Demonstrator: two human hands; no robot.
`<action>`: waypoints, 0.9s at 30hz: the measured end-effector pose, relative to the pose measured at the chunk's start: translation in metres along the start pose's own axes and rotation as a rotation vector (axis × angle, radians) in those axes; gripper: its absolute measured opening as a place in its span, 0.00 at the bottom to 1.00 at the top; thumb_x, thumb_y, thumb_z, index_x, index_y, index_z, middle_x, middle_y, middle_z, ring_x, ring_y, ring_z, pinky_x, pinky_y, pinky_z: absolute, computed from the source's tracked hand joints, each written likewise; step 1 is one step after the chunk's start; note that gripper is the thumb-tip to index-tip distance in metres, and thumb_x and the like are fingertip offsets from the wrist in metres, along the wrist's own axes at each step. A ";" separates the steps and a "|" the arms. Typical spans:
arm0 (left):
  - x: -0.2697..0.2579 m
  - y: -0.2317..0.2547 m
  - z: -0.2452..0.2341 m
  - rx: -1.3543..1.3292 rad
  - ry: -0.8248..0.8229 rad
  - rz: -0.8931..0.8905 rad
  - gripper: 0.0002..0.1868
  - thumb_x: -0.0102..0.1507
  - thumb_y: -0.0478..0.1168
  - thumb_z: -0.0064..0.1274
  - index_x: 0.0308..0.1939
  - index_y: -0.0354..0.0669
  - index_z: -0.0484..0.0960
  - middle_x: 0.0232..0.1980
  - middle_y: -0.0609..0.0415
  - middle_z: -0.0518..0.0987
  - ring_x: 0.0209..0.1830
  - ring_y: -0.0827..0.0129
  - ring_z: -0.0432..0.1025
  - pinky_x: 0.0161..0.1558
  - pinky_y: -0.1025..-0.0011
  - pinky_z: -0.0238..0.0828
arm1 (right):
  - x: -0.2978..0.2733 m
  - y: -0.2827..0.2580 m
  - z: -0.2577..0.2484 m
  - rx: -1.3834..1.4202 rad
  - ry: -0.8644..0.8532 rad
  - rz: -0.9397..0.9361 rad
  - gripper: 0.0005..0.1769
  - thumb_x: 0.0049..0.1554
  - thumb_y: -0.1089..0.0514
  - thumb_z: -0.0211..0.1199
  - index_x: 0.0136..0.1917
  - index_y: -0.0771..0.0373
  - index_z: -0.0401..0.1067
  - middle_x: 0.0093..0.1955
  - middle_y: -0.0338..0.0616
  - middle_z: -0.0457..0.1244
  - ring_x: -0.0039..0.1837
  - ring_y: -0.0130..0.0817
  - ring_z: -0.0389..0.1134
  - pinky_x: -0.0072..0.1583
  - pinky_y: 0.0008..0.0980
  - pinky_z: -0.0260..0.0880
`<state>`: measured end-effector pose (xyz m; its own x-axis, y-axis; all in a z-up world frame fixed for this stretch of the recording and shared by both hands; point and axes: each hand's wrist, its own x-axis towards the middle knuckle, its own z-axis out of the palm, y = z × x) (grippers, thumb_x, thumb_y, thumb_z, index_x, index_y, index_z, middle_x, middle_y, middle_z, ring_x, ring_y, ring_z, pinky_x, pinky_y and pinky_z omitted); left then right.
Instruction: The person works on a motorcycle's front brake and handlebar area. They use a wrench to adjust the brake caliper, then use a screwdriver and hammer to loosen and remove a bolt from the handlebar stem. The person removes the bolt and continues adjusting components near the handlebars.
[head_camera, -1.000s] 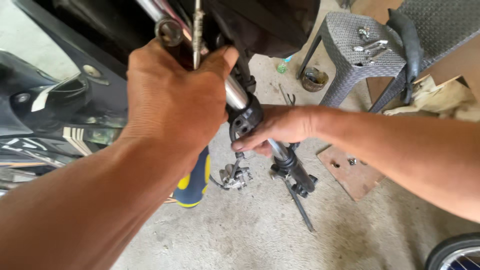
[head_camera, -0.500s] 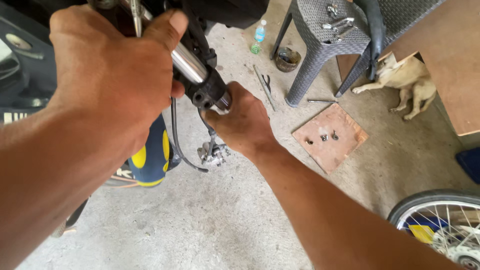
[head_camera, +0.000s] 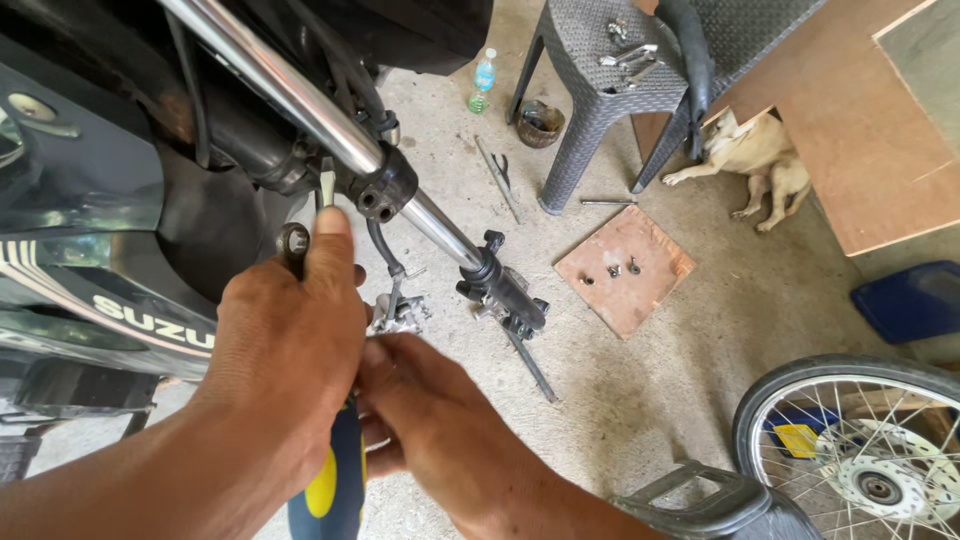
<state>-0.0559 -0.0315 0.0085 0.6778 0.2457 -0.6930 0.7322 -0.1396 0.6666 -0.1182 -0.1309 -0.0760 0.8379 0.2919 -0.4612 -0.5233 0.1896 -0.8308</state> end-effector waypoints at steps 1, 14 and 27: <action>0.002 0.000 -0.001 -0.013 -0.009 0.020 0.26 0.73 0.58 0.42 0.42 0.38 0.80 0.36 0.48 0.77 0.31 0.64 0.69 0.30 0.60 0.68 | -0.001 -0.001 0.001 0.009 -0.016 0.015 0.26 0.65 0.45 0.48 0.66 0.68 0.63 0.54 0.50 0.68 0.53 0.37 0.72 0.55 0.37 0.77; 0.015 0.004 -0.041 0.578 0.069 0.227 0.20 0.72 0.51 0.48 0.44 0.39 0.86 0.28 0.49 0.81 0.20 0.66 0.67 0.24 0.65 0.66 | 0.014 -0.015 0.022 -0.175 0.000 0.087 0.23 0.61 0.55 0.56 0.66 0.68 0.65 0.54 0.53 0.68 0.52 0.39 0.73 0.52 0.37 0.77; 0.039 -0.009 -0.046 1.025 0.187 0.459 0.23 0.72 0.59 0.43 0.67 0.59 0.79 0.20 0.52 0.78 0.17 0.65 0.75 0.31 0.63 0.75 | 0.008 -0.032 0.011 -0.217 0.147 0.067 0.21 0.62 0.50 0.56 0.62 0.66 0.69 0.52 0.47 0.69 0.50 0.34 0.72 0.50 0.34 0.76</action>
<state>-0.0390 0.0232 -0.0123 0.9382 0.0959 -0.3324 0.1853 -0.9507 0.2488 -0.0964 -0.1243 -0.0501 0.8244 0.1551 -0.5444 -0.5461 -0.0352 -0.8370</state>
